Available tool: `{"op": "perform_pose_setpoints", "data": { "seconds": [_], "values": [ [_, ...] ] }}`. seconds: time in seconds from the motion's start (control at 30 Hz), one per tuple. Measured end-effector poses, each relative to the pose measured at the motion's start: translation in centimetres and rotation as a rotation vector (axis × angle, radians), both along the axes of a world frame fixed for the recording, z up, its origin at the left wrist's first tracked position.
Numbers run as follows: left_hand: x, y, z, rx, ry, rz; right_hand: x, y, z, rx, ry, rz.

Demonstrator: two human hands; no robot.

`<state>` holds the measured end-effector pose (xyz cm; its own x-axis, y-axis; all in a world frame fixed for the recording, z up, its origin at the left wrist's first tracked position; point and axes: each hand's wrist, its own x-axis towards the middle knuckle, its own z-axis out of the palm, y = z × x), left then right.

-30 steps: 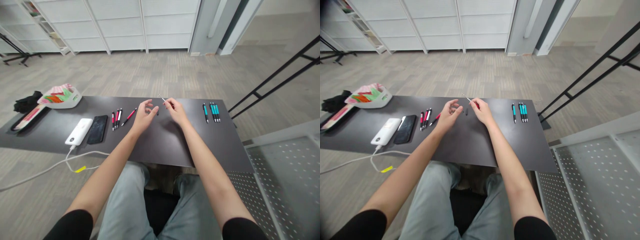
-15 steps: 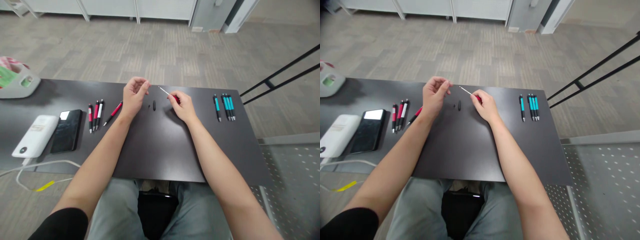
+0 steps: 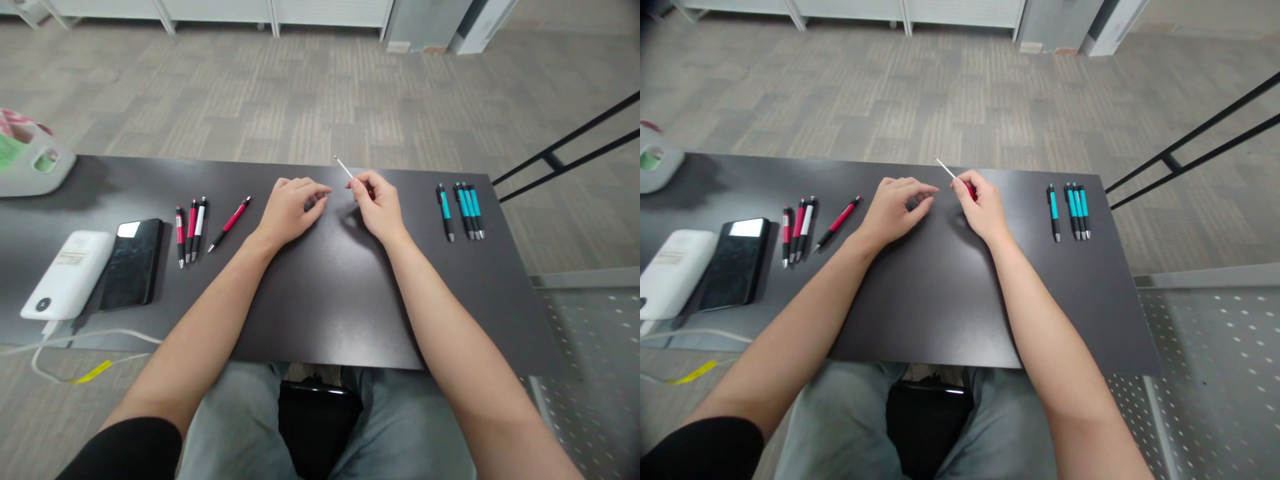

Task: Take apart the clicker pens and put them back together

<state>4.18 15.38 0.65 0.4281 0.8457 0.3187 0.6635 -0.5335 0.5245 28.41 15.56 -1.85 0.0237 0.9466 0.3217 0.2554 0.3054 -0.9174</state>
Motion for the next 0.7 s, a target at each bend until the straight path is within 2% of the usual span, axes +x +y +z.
{"op": "perform_pose_setpoints", "data": {
  "seconds": [0.17,0.37,0.7],
  "values": [
    [-0.1,0.0,0.1,-0.035,0.040,-0.003,0.1,0.3,-0.3,0.028,-0.068,0.008],
    [-0.1,0.0,-0.4,-0.021,0.069,-0.013,0.2,0.5,-0.6,0.057,-0.086,0.017],
    [-1.0,0.2,-0.9,-0.088,0.074,-0.008,0.3,0.5,-0.7,0.061,-0.102,0.015]
  ]
}}
